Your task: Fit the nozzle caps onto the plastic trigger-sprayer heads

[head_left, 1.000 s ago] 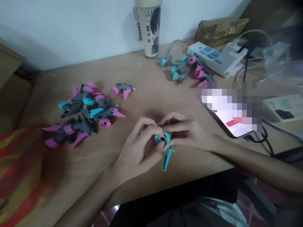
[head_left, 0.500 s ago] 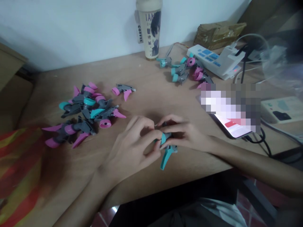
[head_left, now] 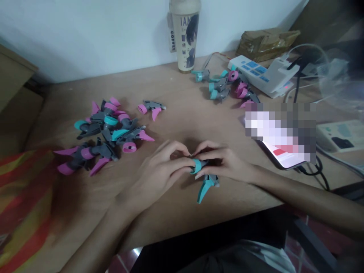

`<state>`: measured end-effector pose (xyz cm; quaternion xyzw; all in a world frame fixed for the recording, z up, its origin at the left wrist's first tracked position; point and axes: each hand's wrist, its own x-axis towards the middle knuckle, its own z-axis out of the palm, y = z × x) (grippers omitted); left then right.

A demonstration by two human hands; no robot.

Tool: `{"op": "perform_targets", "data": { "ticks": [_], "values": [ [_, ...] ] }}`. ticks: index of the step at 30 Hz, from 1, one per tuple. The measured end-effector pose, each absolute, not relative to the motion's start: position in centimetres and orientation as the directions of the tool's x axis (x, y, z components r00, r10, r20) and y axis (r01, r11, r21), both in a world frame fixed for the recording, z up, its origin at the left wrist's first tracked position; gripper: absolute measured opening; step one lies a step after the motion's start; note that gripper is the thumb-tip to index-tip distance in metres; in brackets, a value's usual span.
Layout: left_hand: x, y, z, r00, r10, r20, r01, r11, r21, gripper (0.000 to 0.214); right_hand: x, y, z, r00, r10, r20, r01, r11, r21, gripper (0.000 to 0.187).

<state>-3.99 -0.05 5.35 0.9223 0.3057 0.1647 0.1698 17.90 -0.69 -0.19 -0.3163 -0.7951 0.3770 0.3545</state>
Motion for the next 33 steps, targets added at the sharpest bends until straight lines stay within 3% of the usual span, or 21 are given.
{"op": "perform_targets", "data": {
  "ticks": [4, 12, 19, 26, 33],
  "values": [
    [-3.9, 0.0, 4.7, 0.74, 0.627, 0.243, 0.487, -0.749, 0.45, 0.015, 17.8, -0.8, -0.2, -0.541, 0.774, 0.33, 0.229, 0.513, -0.827, 0.023],
    [-3.5, 0.0, 4.5, 0.66, 0.618, 0.427, 0.481, -0.784, 0.391, 0.015, 17.8, -0.8, 0.0, -0.485, 0.794, 0.367, 0.206, 0.511, -0.834, 0.026],
    [-4.1, -0.3, 4.1, 0.366, 0.702, 0.611, 0.509, -0.701, 0.5, 0.027, 18.1, -0.6, -0.3, -0.376, 0.84, 0.39, 0.195, 0.484, -0.853, 0.033],
    [-2.8, -1.5, 3.7, 0.494, 0.597, 0.632, 0.433, -0.799, 0.417, 0.031, 17.8, -0.6, -0.6, -0.384, 0.811, 0.442, 0.157, 0.529, -0.834, 0.031],
    [-2.5, -1.6, 3.4, 0.507, 0.632, 0.587, 0.405, -0.775, 0.485, 0.029, 17.9, -0.7, -0.3, -0.32, 0.83, 0.457, 0.185, 0.528, -0.829, 0.031]
  ]
}}
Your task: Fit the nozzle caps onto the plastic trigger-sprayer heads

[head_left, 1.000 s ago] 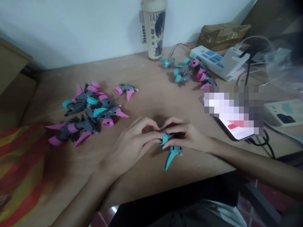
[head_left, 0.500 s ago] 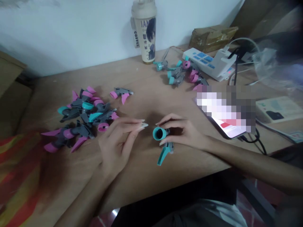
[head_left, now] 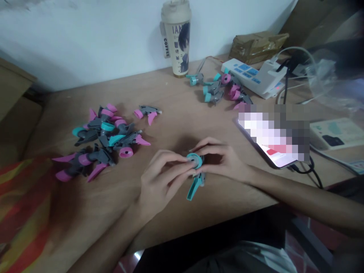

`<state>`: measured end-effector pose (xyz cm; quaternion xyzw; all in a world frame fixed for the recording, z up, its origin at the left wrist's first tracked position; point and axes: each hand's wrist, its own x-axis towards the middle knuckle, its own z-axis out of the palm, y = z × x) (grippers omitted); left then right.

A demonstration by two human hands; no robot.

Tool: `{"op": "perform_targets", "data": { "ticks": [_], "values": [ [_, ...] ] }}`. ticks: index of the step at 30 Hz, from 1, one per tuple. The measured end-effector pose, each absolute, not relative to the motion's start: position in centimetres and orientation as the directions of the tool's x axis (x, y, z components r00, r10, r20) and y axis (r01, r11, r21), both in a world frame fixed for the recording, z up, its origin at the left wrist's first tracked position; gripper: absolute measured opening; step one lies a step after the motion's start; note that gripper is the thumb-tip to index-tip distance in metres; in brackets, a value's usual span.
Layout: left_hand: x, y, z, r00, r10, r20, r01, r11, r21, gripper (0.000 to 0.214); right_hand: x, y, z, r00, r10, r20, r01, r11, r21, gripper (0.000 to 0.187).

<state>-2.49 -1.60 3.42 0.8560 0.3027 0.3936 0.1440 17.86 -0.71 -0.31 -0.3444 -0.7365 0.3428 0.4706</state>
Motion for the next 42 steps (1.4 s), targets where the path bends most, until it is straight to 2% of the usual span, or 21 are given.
{"op": "perform_targets", "data": {
  "ticks": [9, 14, 19, 24, 27, 32, 35, 42],
  "values": [
    [-2.1, -1.8, 3.4, 0.41, 0.73, 0.547, 0.427, -0.683, 0.592, 0.018, 17.8, -1.0, -0.2, -0.302, 0.825, 0.478, 0.196, 0.544, -0.816, 0.031],
    [-2.1, -1.6, 3.5, 0.372, 0.819, 0.437, 0.417, -0.568, 0.709, 0.012, 18.2, -1.0, -0.3, -0.267, 0.785, 0.558, 0.318, 0.619, -0.718, 0.031],
    [-2.1, -1.5, 3.6, 0.411, 0.847, 0.336, 0.358, -0.489, 0.795, 0.012, 18.2, -1.1, -0.1, -0.26, 0.731, 0.631, 0.389, 0.677, -0.625, 0.028],
    [-1.9, -1.4, 4.1, 0.388, 0.846, 0.365, 0.409, -0.513, 0.754, 0.013, 17.9, -1.7, 0.3, -0.234, 0.663, 0.711, 0.532, 0.699, -0.477, 0.027],
    [-1.8, -1.4, 4.4, 0.391, 0.855, 0.342, 0.408, -0.494, 0.768, 0.01, 17.8, -1.9, 0.4, -0.248, 0.621, 0.744, 0.562, 0.718, -0.412, 0.028],
    [-1.8, -1.4, 4.4, 0.413, 0.879, 0.24, 0.372, -0.403, 0.836, 0.005, 17.9, -1.8, 0.3, -0.256, 0.603, 0.756, 0.555, 0.732, -0.396, 0.029],
    [-1.8, -1.6, 4.5, 0.406, 0.885, 0.226, 0.347, -0.379, 0.858, 0.005, 17.8, -1.8, 0.3, -0.262, 0.601, 0.755, 0.556, 0.733, -0.391, 0.028],
    [-1.6, -1.4, 5.6, 0.431, 0.866, 0.255, 0.457, -0.453, 0.765, 0.01, 17.8, -1.9, 0.1, -0.257, 0.608, 0.751, 0.558, 0.728, -0.399, 0.031]
  ]
}}
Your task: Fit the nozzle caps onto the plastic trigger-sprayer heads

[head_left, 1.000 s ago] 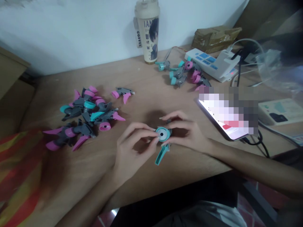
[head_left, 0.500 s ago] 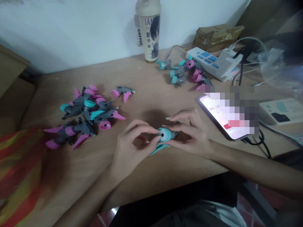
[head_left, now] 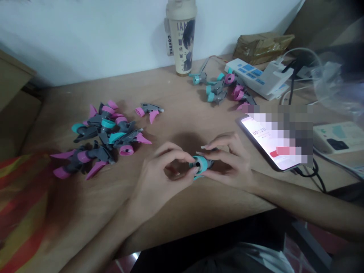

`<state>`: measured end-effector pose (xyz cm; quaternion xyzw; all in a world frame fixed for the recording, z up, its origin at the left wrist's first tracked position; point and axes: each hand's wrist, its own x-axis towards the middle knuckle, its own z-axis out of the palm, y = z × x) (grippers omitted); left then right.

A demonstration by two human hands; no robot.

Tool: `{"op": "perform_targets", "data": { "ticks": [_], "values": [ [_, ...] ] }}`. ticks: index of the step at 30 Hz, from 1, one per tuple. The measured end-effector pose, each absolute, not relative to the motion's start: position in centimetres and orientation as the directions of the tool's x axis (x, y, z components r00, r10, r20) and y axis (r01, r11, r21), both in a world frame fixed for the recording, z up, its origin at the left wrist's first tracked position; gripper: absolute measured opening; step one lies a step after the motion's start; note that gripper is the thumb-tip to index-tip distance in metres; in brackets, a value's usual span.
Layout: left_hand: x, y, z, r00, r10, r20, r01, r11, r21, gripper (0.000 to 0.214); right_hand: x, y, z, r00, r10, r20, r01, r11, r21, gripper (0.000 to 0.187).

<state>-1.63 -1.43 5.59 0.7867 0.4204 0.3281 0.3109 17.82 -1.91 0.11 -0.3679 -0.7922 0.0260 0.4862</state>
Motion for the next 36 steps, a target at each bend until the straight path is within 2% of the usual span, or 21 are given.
{"op": "perform_targets", "data": {
  "ticks": [5, 12, 14, 16, 20, 23, 28, 31, 33, 36],
  "values": [
    [-1.7, -1.1, 6.1, 0.441, 0.872, 0.211, 0.593, -0.46, 0.661, 0.007, 17.7, -1.9, 0.2, -0.249, 0.585, 0.772, 0.57, 0.733, -0.371, 0.03],
    [-0.3, -1.8, 8.5, 0.42, 0.9, 0.117, 0.82, -0.431, 0.377, 0.008, 17.7, -1.8, 0.1, -0.25, 0.544, 0.801, 0.61, 0.731, -0.306, 0.027],
    [0.0, -2.4, 8.6, 0.413, 0.905, 0.099, 0.844, -0.421, 0.332, 0.009, 17.8, -1.8, 0.0, -0.27, 0.527, 0.806, 0.625, 0.733, -0.269, 0.028],
    [0.1, -2.8, 8.1, 0.386, 0.914, 0.121, 0.822, -0.401, 0.405, 0.008, 17.9, -1.8, 0.0, -0.277, 0.524, 0.805, 0.633, 0.73, -0.258, 0.029],
    [-0.5, -2.9, 6.1, 0.382, 0.906, 0.183, 0.623, -0.399, 0.673, 0.004, 17.9, -1.9, 0.1, -0.263, 0.569, 0.779, 0.618, 0.719, -0.316, 0.027],
    [-1.0, -2.5, 5.6, 0.435, 0.863, 0.258, 0.538, -0.478, 0.694, 0.007, 17.9, -1.9, 0.0, -0.27, 0.591, 0.76, 0.586, 0.727, -0.358, 0.026],
    [-1.5, -1.2, 7.2, 0.58, 0.778, 0.242, 0.566, -0.599, 0.566, 0.004, 17.9, -2.0, -0.1, -0.284, 0.591, 0.755, 0.56, 0.741, -0.37, 0.024],
    [-1.3, -0.8, 8.4, 0.579, 0.796, 0.174, 0.674, -0.588, 0.446, 0.003, 17.9, -1.9, 0.0, -0.292, 0.582, 0.759, 0.569, 0.744, -0.352, 0.022],
    [-1.2, -0.8, 8.6, 0.585, 0.791, 0.179, 0.708, -0.606, 0.363, 0.006, 17.8, -1.9, 0.1, -0.291, 0.584, 0.758, 0.578, 0.739, -0.347, 0.022],
    [-1.3, -0.8, 8.6, 0.695, 0.674, 0.25, 0.63, -0.738, 0.239, 0.011, 17.8, -1.9, 0.1, -0.279, 0.607, 0.744, 0.58, 0.724, -0.374, 0.019]
  ]
}}
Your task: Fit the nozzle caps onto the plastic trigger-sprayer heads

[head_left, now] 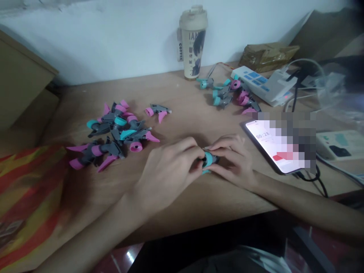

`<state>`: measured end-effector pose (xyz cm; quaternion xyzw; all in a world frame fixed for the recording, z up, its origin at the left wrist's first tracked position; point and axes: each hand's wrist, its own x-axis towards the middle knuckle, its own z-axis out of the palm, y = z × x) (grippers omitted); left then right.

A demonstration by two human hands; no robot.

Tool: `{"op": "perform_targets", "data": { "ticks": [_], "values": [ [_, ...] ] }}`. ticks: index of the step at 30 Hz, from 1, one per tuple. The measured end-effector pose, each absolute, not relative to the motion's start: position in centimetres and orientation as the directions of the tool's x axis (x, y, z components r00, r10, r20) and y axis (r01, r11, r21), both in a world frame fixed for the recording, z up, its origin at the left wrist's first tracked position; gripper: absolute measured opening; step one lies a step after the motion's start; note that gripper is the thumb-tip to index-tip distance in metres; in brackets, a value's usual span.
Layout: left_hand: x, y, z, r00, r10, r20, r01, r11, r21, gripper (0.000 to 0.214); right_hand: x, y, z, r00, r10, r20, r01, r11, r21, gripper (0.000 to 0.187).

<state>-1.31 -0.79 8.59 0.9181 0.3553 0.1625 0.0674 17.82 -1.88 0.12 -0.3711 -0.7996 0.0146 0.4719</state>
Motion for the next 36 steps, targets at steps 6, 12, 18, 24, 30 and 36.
{"op": "perform_targets", "data": {
  "ticks": [6, 12, 18, 24, 30, 36],
  "values": [
    [-2.5, 0.5, 8.3, 0.897, 0.374, 0.234, 0.373, -0.926, 0.047, 0.019, 17.7, -1.9, 0.0, -0.267, 0.671, 0.692, 0.536, 0.7, -0.472, 0.025],
    [-2.6, 1.1, 5.0, 0.735, 0.465, 0.494, 0.413, -0.884, 0.218, 0.007, 17.6, -1.6, -0.1, -0.253, 0.692, 0.676, 0.542, 0.681, -0.493, 0.028],
    [-2.6, -0.5, 2.3, 0.427, 0.72, 0.547, 0.48, -0.693, 0.538, 0.009, 17.5, -1.3, 0.3, -0.235, 0.754, 0.613, 0.623, 0.601, -0.5, 0.023],
    [-4.9, -0.5, 1.6, 0.291, 0.843, 0.453, 0.509, -0.537, 0.672, 0.019, 21.4, 4.8, 1.3, -0.245, 0.774, 0.585, 0.824, 0.484, -0.296, 0.031],
    [-4.7, -0.1, 1.1, 0.387, 0.853, 0.351, 0.61, -0.522, 0.596, 0.024, 24.0, 15.0, 3.1, -0.332, 0.816, 0.473, 0.926, 0.377, 0.0, 0.042],
    [-4.2, -0.7, 0.6, 0.481, 0.831, 0.28, 0.61, -0.547, 0.573, 0.02, 20.2, 18.5, 4.4, -0.344, 0.883, 0.32, 0.932, 0.363, 0.0, 0.04]
  ]
}}
